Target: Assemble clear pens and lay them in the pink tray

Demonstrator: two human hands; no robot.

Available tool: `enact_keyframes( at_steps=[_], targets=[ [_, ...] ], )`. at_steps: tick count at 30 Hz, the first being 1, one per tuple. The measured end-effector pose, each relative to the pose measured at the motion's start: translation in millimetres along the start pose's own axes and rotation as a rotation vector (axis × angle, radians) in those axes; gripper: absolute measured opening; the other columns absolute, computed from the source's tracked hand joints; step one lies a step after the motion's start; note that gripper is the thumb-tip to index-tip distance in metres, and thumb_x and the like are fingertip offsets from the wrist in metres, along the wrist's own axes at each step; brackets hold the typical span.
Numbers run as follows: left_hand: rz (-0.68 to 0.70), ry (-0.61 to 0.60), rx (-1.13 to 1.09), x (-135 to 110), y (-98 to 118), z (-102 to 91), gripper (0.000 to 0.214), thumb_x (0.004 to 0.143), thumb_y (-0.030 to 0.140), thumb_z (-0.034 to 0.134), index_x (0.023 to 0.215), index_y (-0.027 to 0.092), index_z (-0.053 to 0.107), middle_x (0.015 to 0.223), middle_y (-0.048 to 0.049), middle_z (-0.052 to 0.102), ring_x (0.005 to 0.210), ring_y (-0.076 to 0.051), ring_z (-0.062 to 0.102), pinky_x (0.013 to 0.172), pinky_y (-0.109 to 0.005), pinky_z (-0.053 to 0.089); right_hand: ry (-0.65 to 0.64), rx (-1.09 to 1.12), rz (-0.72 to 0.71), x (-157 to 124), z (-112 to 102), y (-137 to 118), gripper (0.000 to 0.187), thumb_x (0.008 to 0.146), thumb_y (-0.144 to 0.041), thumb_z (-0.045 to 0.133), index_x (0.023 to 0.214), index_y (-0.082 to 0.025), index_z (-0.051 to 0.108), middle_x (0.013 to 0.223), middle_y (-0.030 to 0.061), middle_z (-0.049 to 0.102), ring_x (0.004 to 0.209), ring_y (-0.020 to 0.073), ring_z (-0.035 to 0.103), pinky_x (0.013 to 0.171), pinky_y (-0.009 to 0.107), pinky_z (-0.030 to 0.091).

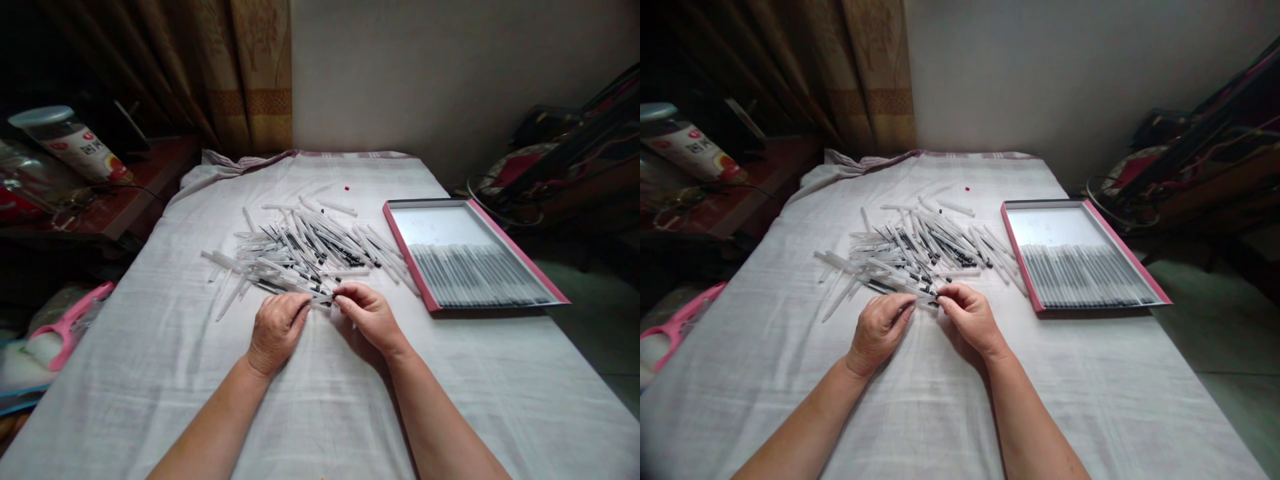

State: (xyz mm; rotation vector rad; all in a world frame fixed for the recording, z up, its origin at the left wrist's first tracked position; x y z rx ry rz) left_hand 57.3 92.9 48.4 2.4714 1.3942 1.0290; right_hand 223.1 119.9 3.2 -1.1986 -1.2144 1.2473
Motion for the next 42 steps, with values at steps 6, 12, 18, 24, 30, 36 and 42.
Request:
enact_keyframes(
  at_steps=[6,12,18,24,30,36,42],
  targets=[
    [0.028,0.000,0.010,0.6,2.8,-0.4,0.017,0.094,0.023,0.051,0.105,0.020,0.064,0.094,-0.0054,0.074,0.086,-0.019,0.068,0.078,-0.033,0.049,0.001,-0.251,-0.233,-4.6,-1.5,-17.4,0.012,0.080,-0.028,0.064,0.085,-0.021,0.072,0.083,0.0049,0.072,0.077,0.0184,0.065,0.071,0.030,0.050],
    [0.064,-0.014,0.022,-1.1,5.1,1.3,0.017,0.094,0.021,0.050,0.105,0.020,0.063,0.094,-0.0062,0.074,0.085,-0.019,0.067,0.079,-0.034,0.048,-0.031,-0.534,-0.237,-4.1,3.3,-15.1,0.030,0.089,-0.037,0.053,0.066,-0.020,0.064,0.063,0.0029,0.063,0.062,0.0159,0.057,0.062,0.028,0.044],
    [0.049,0.004,0.007,-0.5,3.3,0.0,0.017,0.093,0.022,0.052,0.106,0.020,0.063,0.095,-0.0059,0.074,0.087,-0.019,0.068,0.080,-0.034,0.048,-0.078,-0.442,-0.156,-5.7,5.0,-9.9,0.022,0.090,-0.038,0.052,0.093,-0.020,0.064,0.071,0.0026,0.065,0.061,0.0149,0.057,0.059,0.027,0.044],
    [0.048,0.013,0.018,-1.2,2.7,-0.6,0.016,0.093,0.021,0.053,0.105,0.019,0.063,0.095,-0.0053,0.074,0.087,-0.019,0.068,0.080,-0.034,0.048,-0.102,-0.395,-0.159,-7.5,7.4,-9.9,0.012,0.085,-0.030,0.056,0.089,-0.020,0.061,0.073,0.0006,0.061,0.061,0.0133,0.055,0.060,0.025,0.044],
    [0.060,0.002,0.017,-0.7,4.9,-0.4,0.016,0.094,0.022,0.052,0.105,0.020,0.062,0.095,-0.0055,0.074,0.086,-0.019,0.067,0.078,-0.034,0.048,-0.101,-0.475,-0.161,-6.7,9.7,-13.7,0.029,0.088,-0.035,0.052,0.064,-0.020,0.057,0.058,-0.0012,0.055,0.055,0.0122,0.051,0.056,0.024,0.040],
    [0.053,0.005,0.004,0.3,3.9,-1.3,0.015,0.093,0.022,0.052,0.105,0.020,0.062,0.095,-0.0053,0.074,0.086,-0.019,0.068,0.078,-0.034,0.049,-0.109,-0.273,-0.110,-5.5,6.6,-5.7,0.022,0.085,-0.034,0.058,0.101,-0.020,0.063,0.074,0.0006,0.063,0.061,0.0133,0.056,0.057,0.024,0.045],
    [0.075,0.014,0.011,1.5,7.0,-2.6,0.015,0.094,0.022,0.051,0.104,0.020,0.062,0.093,-0.0054,0.074,0.084,-0.019,0.068,0.077,-0.034,0.049,-0.106,-0.335,-0.101,-4.0,6.8,-2.1,0.024,0.088,-0.035,0.053,0.072,-0.019,0.061,0.066,0.0002,0.060,0.060,0.0126,0.055,0.057,0.024,0.044]
  ],
)
Point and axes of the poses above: each hand's wrist, its own x-axis towards the middle knuckle, its own z-axis out of the palm, y = z × x, the point moved 9 cm from there along x, towards the middle knuckle
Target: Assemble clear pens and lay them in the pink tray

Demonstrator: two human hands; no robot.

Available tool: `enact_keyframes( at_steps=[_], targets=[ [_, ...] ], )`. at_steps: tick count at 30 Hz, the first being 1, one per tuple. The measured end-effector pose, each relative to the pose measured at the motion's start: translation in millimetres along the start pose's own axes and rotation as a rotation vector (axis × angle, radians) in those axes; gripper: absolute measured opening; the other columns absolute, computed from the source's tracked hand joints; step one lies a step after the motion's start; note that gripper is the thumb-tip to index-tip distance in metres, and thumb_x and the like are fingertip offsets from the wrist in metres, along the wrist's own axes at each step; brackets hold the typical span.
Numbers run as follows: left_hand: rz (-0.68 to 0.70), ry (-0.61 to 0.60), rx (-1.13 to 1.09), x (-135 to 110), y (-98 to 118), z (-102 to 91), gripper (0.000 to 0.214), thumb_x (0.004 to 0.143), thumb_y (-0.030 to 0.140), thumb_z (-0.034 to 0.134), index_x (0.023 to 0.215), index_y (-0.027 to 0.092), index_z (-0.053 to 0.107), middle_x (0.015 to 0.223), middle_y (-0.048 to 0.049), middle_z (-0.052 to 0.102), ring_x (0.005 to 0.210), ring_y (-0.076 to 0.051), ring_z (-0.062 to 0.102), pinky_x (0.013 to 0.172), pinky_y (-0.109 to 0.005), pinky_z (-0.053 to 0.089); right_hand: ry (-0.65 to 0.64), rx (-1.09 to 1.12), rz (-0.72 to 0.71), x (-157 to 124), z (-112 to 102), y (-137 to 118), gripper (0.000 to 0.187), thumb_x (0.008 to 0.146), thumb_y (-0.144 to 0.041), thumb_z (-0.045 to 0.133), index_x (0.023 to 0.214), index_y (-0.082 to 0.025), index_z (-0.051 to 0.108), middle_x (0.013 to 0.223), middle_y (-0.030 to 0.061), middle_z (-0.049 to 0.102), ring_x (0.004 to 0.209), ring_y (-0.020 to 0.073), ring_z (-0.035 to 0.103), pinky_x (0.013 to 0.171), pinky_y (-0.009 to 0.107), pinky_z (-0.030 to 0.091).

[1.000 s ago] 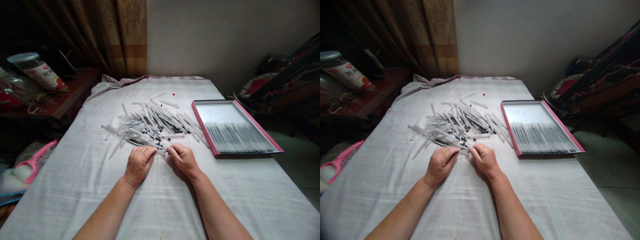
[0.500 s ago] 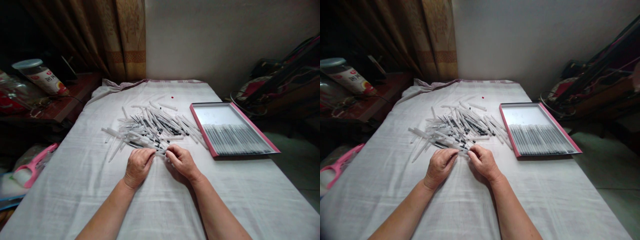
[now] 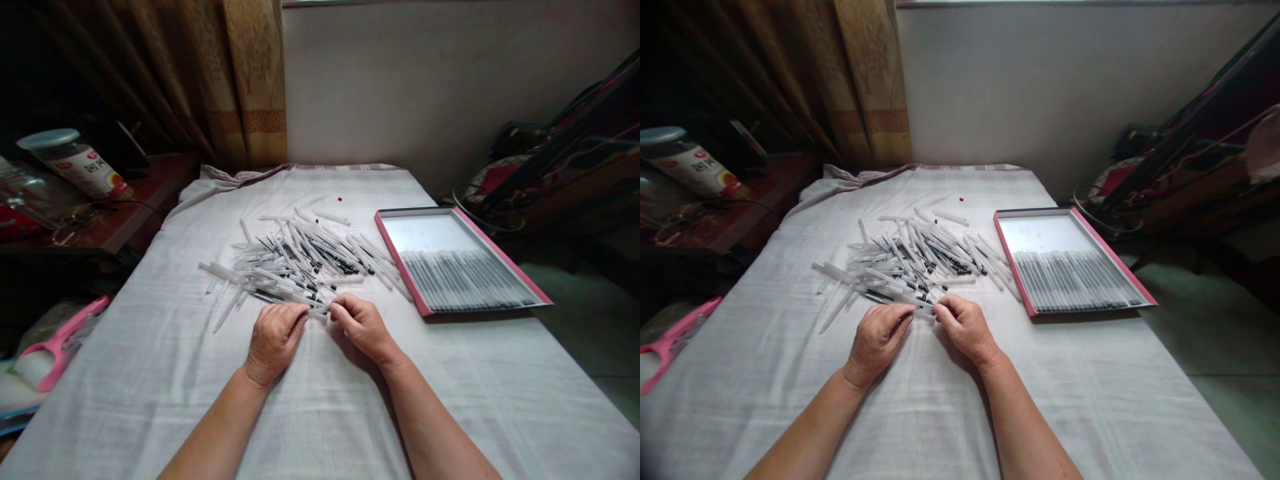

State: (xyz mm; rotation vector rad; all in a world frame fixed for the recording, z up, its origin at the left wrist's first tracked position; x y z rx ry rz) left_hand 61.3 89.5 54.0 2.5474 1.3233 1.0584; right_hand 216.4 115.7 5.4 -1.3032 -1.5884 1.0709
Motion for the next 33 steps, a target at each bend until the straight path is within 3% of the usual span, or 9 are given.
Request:
enact_keyframes(
  at_steps=[3,8,12,16,22,26,29,31,33],
  targets=[
    [-0.009,-0.004,0.001,-0.5,-0.8,0.5,0.015,0.093,0.022,0.052,0.104,0.020,0.062,0.094,-0.0053,0.074,0.084,-0.019,0.068,0.077,-0.034,0.049,0.006,-0.026,0.003,-0.8,-0.1,1.0,0.030,0.090,-0.037,0.051,0.068,-0.019,0.060,0.063,0.0004,0.059,0.059,0.0128,0.055,0.056,0.023,0.043],
    [-0.022,0.003,0.005,-0.6,-1.2,0.2,0.016,0.093,0.022,0.051,0.103,0.020,0.063,0.093,-0.0056,0.074,0.084,-0.019,0.068,0.077,-0.034,0.050,0.002,0.109,0.003,-1.7,-1.1,3.2,0.021,0.085,-0.034,0.058,0.098,-0.020,0.066,0.079,0.0025,0.066,0.064,0.0140,0.058,0.059,0.025,0.046],
    [-0.026,0.001,0.010,-0.9,-1.5,1.1,0.017,0.094,0.024,0.050,0.102,0.020,0.064,0.092,-0.0062,0.074,0.083,-0.019,0.069,0.077,-0.034,0.050,0.001,0.045,-0.007,-0.9,-0.4,0.4,0.018,0.086,-0.034,0.056,0.083,-0.019,0.066,0.072,0.0016,0.064,0.062,0.0137,0.057,0.058,0.024,0.045],
    [-0.030,-0.007,0.008,-2.3,-3.0,2.5,0.017,0.094,0.023,0.051,0.103,0.020,0.064,0.093,-0.0062,0.074,0.084,-0.019,0.069,0.077,-0.034,0.050,0.035,-0.061,-0.030,-1.4,-1.1,-3.8,0.031,0.090,-0.036,0.052,0.066,-0.019,0.061,0.061,0.0010,0.059,0.059,0.0132,0.054,0.057,0.024,0.043],
    [-0.031,-0.009,0.010,-1.7,-2.5,2.6,0.015,0.094,0.023,0.052,0.103,0.019,0.062,0.094,-0.0055,0.074,0.084,-0.019,0.068,0.076,-0.034,0.049,0.008,0.061,-0.016,-2.2,-0.4,1.3,0.021,0.085,-0.033,0.058,0.101,-0.020,0.066,0.077,0.0021,0.067,0.062,0.0141,0.058,0.059,0.025,0.046],
    [-0.021,-0.006,0.015,-0.6,-0.5,1.3,0.014,0.093,0.023,0.052,0.103,0.019,0.062,0.093,-0.0053,0.074,0.083,-0.019,0.068,0.076,-0.034,0.049,0.019,0.026,-0.019,-1.7,-1.2,1.4,0.016,0.086,-0.033,0.057,0.085,-0.020,0.066,0.074,0.0022,0.066,0.064,0.0145,0.059,0.060,0.025,0.046],
    [-0.027,-0.008,0.006,-0.9,-1.1,1.1,0.015,0.093,0.022,0.052,0.103,0.020,0.062,0.093,-0.0052,0.074,0.083,-0.019,0.068,0.076,-0.034,0.049,0.029,-0.038,-0.014,-1.8,-1.0,-0.5,0.028,0.089,-0.036,0.053,0.069,-0.020,0.063,0.064,0.0011,0.062,0.060,0.0140,0.057,0.057,0.024,0.044],
    [-0.034,-0.007,0.001,-1.3,-1.9,1.1,0.015,0.093,0.022,0.052,0.103,0.020,0.063,0.093,-0.0055,0.074,0.084,-0.019,0.068,0.077,-0.033,0.049,0.028,-0.044,-0.014,-1.9,-1.0,-1.9,0.027,0.089,-0.037,0.053,0.071,-0.020,0.064,0.063,0.0009,0.062,0.057,0.0138,0.056,0.056,0.024,0.044],
    [-0.036,-0.011,-0.002,-1.5,-2.3,1.6,0.015,0.093,0.022,0.052,0.104,0.020,0.063,0.094,-0.0057,0.074,0.084,-0.019,0.068,0.076,-0.033,0.049,0.019,-0.020,-0.020,-1.8,-1.0,-2.9,0.021,0.088,-0.036,0.054,0.086,-0.020,0.067,0.068,0.0010,0.064,0.057,0.0137,0.057,0.057,0.025,0.045]
  ],
)
Point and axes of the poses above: each hand's wrist, its own x-axis towards the middle knuckle, its own z-axis out of the palm, y = z × x, the point moved 9 cm from there along x, towards the middle knuckle
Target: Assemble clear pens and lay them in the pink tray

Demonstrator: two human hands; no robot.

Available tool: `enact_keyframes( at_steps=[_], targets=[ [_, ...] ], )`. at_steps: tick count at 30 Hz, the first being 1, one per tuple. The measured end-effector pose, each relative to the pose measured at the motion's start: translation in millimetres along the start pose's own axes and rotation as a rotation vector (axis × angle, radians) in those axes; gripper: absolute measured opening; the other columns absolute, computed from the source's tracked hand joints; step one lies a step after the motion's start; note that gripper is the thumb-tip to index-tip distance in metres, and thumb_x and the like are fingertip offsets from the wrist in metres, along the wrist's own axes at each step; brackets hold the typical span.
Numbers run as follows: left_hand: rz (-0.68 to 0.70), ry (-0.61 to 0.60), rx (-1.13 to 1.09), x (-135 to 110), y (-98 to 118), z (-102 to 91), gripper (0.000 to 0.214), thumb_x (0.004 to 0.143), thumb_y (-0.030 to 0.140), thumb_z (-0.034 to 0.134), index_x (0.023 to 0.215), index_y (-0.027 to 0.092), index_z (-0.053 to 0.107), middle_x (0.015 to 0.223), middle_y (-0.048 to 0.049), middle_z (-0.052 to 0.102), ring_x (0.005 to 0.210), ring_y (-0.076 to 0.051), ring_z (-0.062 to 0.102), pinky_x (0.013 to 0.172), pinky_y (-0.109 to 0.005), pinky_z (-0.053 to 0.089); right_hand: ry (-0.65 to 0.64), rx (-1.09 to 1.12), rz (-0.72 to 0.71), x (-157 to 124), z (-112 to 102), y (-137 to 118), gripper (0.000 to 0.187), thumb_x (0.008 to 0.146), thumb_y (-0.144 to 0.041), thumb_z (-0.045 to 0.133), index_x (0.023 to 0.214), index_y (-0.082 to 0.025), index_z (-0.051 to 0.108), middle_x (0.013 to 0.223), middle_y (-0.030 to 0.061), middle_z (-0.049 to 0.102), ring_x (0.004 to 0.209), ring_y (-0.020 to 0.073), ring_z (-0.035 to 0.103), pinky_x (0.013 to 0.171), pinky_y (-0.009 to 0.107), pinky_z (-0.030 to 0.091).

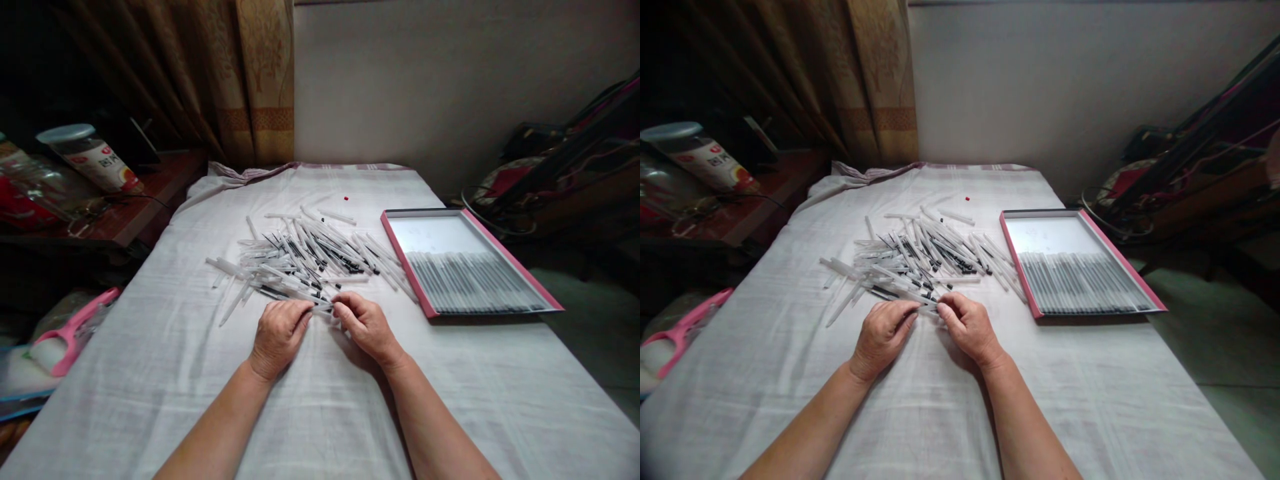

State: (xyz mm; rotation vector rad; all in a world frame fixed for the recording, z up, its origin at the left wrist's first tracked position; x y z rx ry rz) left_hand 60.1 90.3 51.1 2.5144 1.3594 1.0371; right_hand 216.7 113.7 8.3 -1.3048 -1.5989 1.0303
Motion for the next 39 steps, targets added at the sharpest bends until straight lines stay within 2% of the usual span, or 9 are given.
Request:
enact_keyframes(
  at_steps=[3,10,16,19,21,27,34,36,39],
  targets=[
    [0.006,-0.005,-0.001,0.1,0.3,0.9,0.015,0.093,0.022,0.053,0.104,0.019,0.063,0.093,-0.0055,0.074,0.084,-0.019,0.068,0.076,-0.033,0.048,-0.005,0.015,-0.023,0.6,-0.5,-1.8,0.020,0.087,-0.032,0.055,0.097,-0.019,0.066,0.074,0.0019,0.067,0.058,0.0136,0.058,0.058,0.025,0.045],
    [-0.014,-0.011,-0.010,-1.7,-2.2,2.0,0.015,0.093,0.022,0.053,0.104,0.020,0.064,0.094,-0.0042,0.074,0.086,-0.018,0.067,0.079,-0.032,0.046,0.045,-0.071,-0.052,0.9,-1.8,-7.8,0.026,0.088,-0.033,0.052,0.069,-0.019,0.062,0.064,0.0010,0.064,0.060,0.0134,0.058,0.062,0.024,0.045],
    [-0.113,-0.006,0.110,-0.5,-14.4,-7.4,0.030,0.094,0.041,0.050,0.106,0.018,0.064,0.094,-0.0077,0.073,0.085,-0.022,0.063,0.083,-0.037,0.041,0.174,0.087,0.021,0.2,-24.2,1.8,0.027,0.087,-0.041,0.054,0.074,-0.019,0.063,0.062,0.0004,0.062,0.051,0.0118,0.053,0.053,0.023,0.043],
    [-0.092,0.011,0.113,1.3,-14.2,-11.4,0.032,0.098,0.037,0.042,0.089,0.018,0.065,0.080,-0.0049,0.071,0.076,-0.020,0.061,0.080,-0.036,0.039,0.222,0.140,0.030,0.4,-34.3,5.7,0.028,0.086,-0.043,0.057,0.074,-0.018,0.063,0.063,0.0008,0.063,0.051,0.0115,0.053,0.052,0.023,0.043],
    [-0.074,0.034,0.089,1.8,-13.0,-13.0,0.031,0.098,0.035,0.042,0.082,0.018,0.063,0.076,-0.0036,0.070,0.073,-0.019,0.060,0.079,-0.034,0.039,0.227,0.153,0.040,1.0,-36.1,8.4,0.029,0.085,-0.044,0.058,0.074,-0.018,0.063,0.063,0.0010,0.062,0.051,0.0114,0.052,0.051,0.023,0.043],
    [-0.066,0.080,0.016,1.4,-12.0,-14.2,0.019,0.095,0.034,0.051,0.089,0.019,0.060,0.079,-0.0033,0.068,0.076,-0.018,0.060,0.080,-0.033,0.041,0.237,0.169,0.085,2.5,-34.8,15.0,0.032,0.083,-0.048,0.060,0.075,-0.017,0.063,0.062,0.0011,0.062,0.050,0.0116,0.052,0.051,0.024,0.042],
    [-0.062,0.111,-0.026,1.1,-11.6,-15.3,0.012,0.093,0.031,0.054,0.089,0.020,0.059,0.081,-0.0024,0.067,0.078,-0.018,0.060,0.079,-0.033,0.042,0.199,0.229,0.161,3.3,-33.2,17.1,0.038,0.078,-0.054,0.062,0.065,-0.018,0.059,0.057,0.0005,0.060,0.047,0.0107,0.049,0.046,0.023,0.038],
    [-0.071,0.097,-0.037,0.7,-13.1,-13.4,0.012,0.093,0.031,0.054,0.089,0.021,0.059,0.080,-0.0021,0.067,0.077,-0.017,0.060,0.079,-0.033,0.043,0.188,0.274,0.184,3.3,-31.4,18.6,0.038,0.077,-0.055,0.063,0.070,-0.018,0.060,0.061,0.0012,0.062,0.047,0.0102,0.049,0.044,0.022,0.037],
    [-0.092,0.078,-0.057,0.4,-16.8,-10.4,0.011,0.092,0.031,0.056,0.089,0.021,0.059,0.080,-0.0022,0.067,0.076,-0.017,0.060,0.078,-0.033,0.043,0.141,0.371,0.206,3.5,-23.7,18.5,0.040,0.071,-0.053,0.070,0.091,-0.018,0.062,0.068,0.0006,0.064,0.048,0.0102,0.051,0.042,0.022,0.037]
  ],
)
Point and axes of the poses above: each hand's wrist, its own x-axis towards the middle knuckle, its own z-axis out of the palm, y = z × x, the point moved 9 cm from there along x, towards the middle knuckle
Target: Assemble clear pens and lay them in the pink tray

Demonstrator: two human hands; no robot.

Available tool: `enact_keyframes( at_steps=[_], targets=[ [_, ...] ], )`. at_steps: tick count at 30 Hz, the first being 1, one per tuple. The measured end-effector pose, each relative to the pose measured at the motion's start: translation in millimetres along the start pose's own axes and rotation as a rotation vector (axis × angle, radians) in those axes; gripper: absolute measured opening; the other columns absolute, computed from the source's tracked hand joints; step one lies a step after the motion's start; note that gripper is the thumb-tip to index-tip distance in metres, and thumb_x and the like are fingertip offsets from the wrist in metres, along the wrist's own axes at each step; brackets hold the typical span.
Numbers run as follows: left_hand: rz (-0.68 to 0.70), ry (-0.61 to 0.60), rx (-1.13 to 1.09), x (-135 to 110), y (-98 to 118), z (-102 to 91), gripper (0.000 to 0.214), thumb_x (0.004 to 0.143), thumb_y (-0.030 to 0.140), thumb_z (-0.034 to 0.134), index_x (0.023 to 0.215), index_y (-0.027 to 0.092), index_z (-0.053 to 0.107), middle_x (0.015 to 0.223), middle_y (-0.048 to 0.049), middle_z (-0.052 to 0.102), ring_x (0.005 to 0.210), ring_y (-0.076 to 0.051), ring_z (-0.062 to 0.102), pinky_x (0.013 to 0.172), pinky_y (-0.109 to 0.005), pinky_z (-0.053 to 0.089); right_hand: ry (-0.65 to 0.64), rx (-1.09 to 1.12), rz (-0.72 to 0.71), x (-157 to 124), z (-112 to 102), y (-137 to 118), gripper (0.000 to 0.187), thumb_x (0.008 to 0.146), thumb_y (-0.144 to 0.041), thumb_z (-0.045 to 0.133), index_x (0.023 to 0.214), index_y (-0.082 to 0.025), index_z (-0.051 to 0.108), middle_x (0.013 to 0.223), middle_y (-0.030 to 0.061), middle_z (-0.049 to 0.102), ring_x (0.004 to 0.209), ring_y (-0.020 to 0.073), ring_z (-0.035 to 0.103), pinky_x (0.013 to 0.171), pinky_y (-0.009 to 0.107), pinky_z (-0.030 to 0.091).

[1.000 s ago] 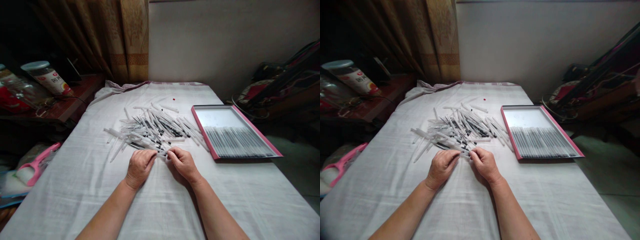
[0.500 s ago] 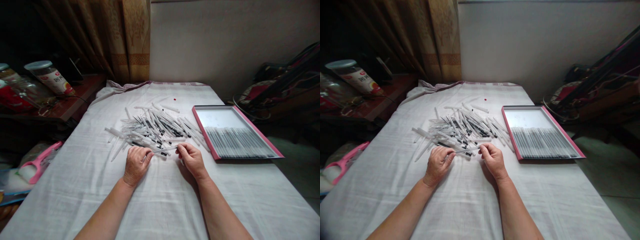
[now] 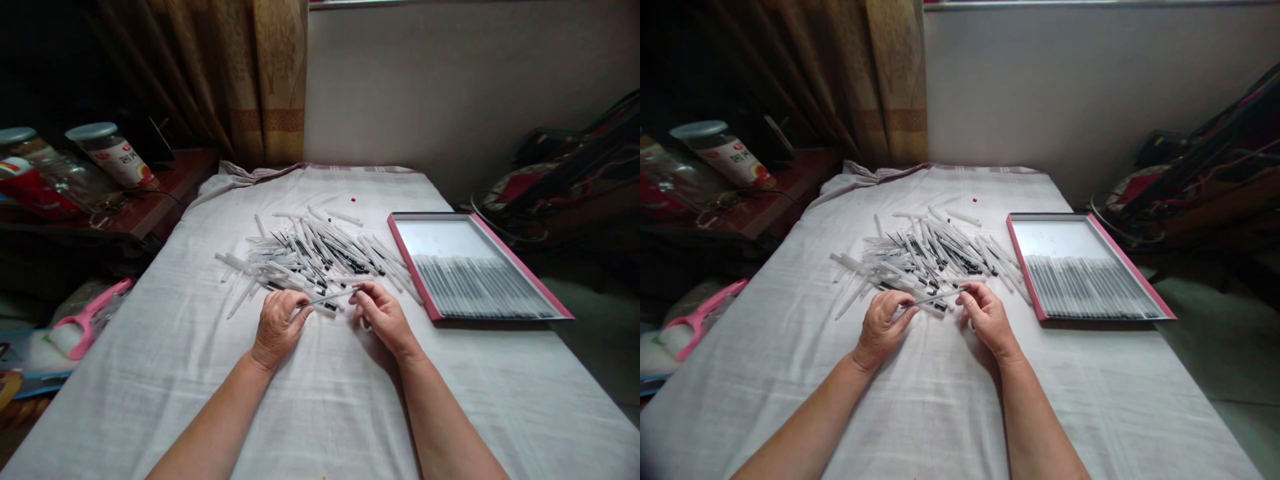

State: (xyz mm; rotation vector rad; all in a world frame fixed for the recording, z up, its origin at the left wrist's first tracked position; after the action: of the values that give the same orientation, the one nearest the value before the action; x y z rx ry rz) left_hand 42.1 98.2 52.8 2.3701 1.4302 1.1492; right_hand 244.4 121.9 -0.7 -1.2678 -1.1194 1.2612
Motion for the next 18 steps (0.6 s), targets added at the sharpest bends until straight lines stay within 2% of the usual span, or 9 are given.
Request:
enact_keyframes(
  at_steps=[2,5,10,15,18],
  targets=[
    [-0.006,-0.020,-0.015,0.5,-1.7,2.1,0.011,0.091,0.031,0.057,0.091,0.020,0.060,0.081,-0.0025,0.067,0.077,-0.018,0.061,0.077,-0.033,0.043,-0.033,0.033,0.031,-1.5,5.7,1.7,0.045,0.065,-0.049,0.075,0.096,-0.020,0.060,0.064,-0.0028,0.061,0.046,0.0096,0.050,0.040,0.021,0.037],
    [0.011,-0.052,-0.029,1.4,-0.5,4.7,0.010,0.091,0.030,0.057,0.091,0.021,0.061,0.082,-0.0027,0.068,0.078,-0.018,0.061,0.077,-0.033,0.044,-0.054,0.029,0.107,-4.9,10.9,5.6,0.040,0.063,-0.047,0.076,0.087,-0.020,0.059,0.053,-0.0066,0.054,0.038,0.0081,0.042,0.035,0.020,0.032],
    [0.057,-0.068,-0.038,1.8,3.2,4.4,0.011,0.092,0.031,0.057,0.094,0.021,0.062,0.082,-0.0024,0.069,0.079,-0.018,0.063,0.079,-0.033,0.045,-0.052,0.005,0.132,-6.7,11.8,4.9,0.035,0.064,-0.047,0.074,0.080,-0.017,0.063,0.060,-0.0005,0.063,0.041,0.0082,0.045,0.035,0.019,0.032],
    [-0.025,0.002,0.107,6.0,-16.7,-5.0,0.023,0.092,0.028,0.054,0.113,0.021,0.062,0.109,-0.0079,0.068,0.102,-0.022,0.060,0.090,-0.038,0.044,0.012,0.014,0.108,-1.4,-1.4,7.4,0.035,0.065,-0.048,0.074,0.075,-0.016,0.065,0.059,0.0003,0.062,0.041,0.0075,0.043,0.036,0.019,0.031],
    [-0.052,-0.024,0.229,8.3,-25.5,-2.6,0.027,0.092,0.025,0.054,0.118,0.023,0.062,0.117,-0.0076,0.067,0.111,-0.025,0.056,0.096,-0.043,0.038,0.062,0.063,0.081,1.5,-10.5,7.3,0.033,0.064,-0.044,0.076,0.074,-0.016,0.064,0.063,0.0025,0.066,0.046,0.0080,0.047,0.040,0.019,0.033]
  ],
)
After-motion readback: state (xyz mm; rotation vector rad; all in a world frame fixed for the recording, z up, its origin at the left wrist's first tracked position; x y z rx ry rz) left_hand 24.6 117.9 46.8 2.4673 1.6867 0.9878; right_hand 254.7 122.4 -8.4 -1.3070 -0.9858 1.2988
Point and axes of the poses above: each hand's wrist, its own x-axis towards the middle knuckle, its own z-axis out of the palm, y = z × x, the point moved 9 cm from there along x, towards the middle knuckle
